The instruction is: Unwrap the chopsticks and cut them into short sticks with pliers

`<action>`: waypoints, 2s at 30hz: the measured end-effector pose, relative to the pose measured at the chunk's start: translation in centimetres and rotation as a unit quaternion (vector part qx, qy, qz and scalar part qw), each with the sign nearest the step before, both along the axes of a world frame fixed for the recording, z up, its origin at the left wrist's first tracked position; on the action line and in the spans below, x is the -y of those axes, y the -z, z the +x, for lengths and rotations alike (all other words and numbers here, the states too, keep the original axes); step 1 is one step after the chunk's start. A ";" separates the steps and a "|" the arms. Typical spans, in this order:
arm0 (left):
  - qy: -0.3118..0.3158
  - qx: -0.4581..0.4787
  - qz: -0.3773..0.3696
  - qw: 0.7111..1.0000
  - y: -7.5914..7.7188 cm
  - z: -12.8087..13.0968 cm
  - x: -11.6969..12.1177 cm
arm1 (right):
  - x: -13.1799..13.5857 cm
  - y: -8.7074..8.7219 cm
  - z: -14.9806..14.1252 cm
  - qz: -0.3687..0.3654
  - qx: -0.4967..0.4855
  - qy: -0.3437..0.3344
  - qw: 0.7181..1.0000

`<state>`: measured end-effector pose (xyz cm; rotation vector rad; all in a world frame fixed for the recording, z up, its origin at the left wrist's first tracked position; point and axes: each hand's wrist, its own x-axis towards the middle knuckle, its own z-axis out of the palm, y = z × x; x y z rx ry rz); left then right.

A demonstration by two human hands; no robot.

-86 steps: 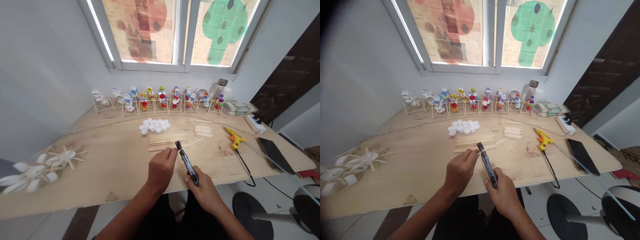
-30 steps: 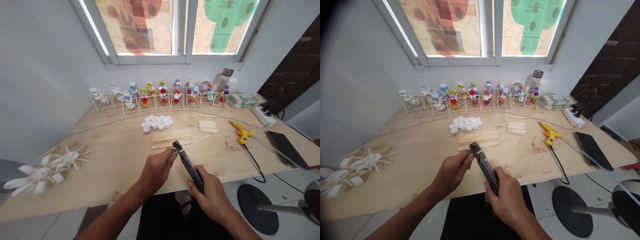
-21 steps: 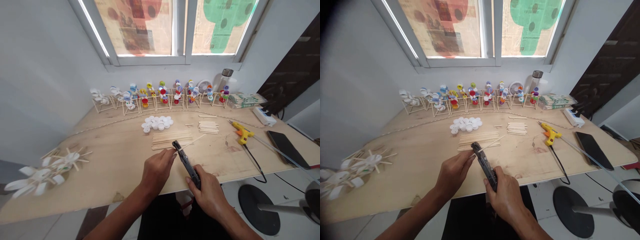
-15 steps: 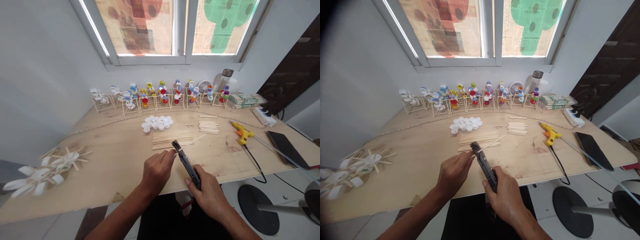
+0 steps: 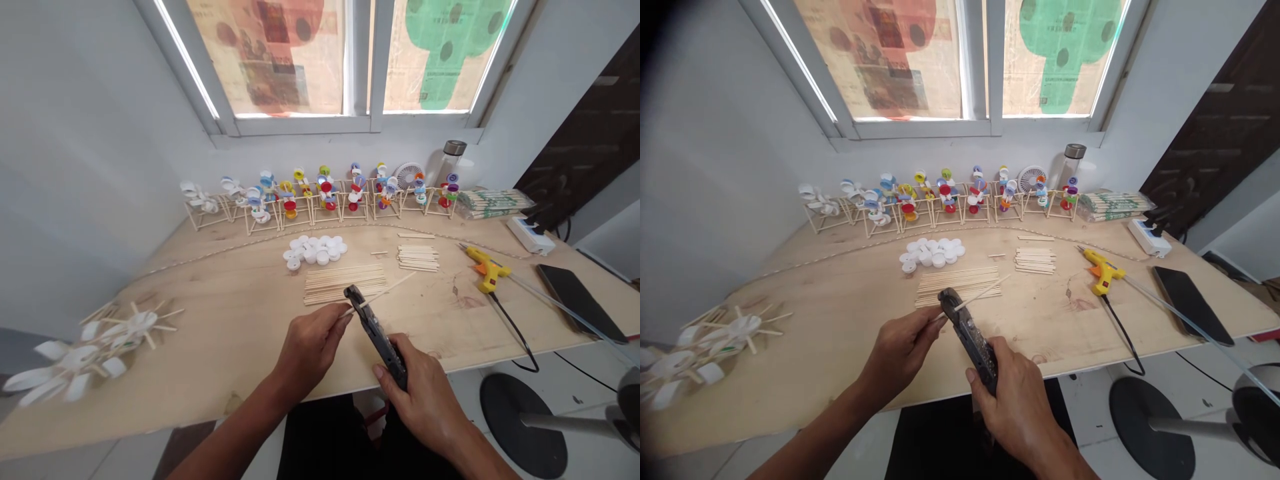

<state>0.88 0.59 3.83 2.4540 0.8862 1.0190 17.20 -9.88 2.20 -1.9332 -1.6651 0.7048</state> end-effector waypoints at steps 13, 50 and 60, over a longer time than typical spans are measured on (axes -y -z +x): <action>0.025 -0.011 0.088 0.996 -0.4 -0.2 -0.3 | 0.3 0.3 0.2 0.055 0.035 -0.006 0.998; -0.020 -0.004 0.335 0.942 0.5 -0.9 -0.3 | 0.3 1.3 -0.8 0.137 0.055 0.004 0.989; -0.019 -0.015 0.318 0.948 0.5 -0.9 -0.4 | 0.3 1.0 -0.8 0.091 -0.013 0.002 0.996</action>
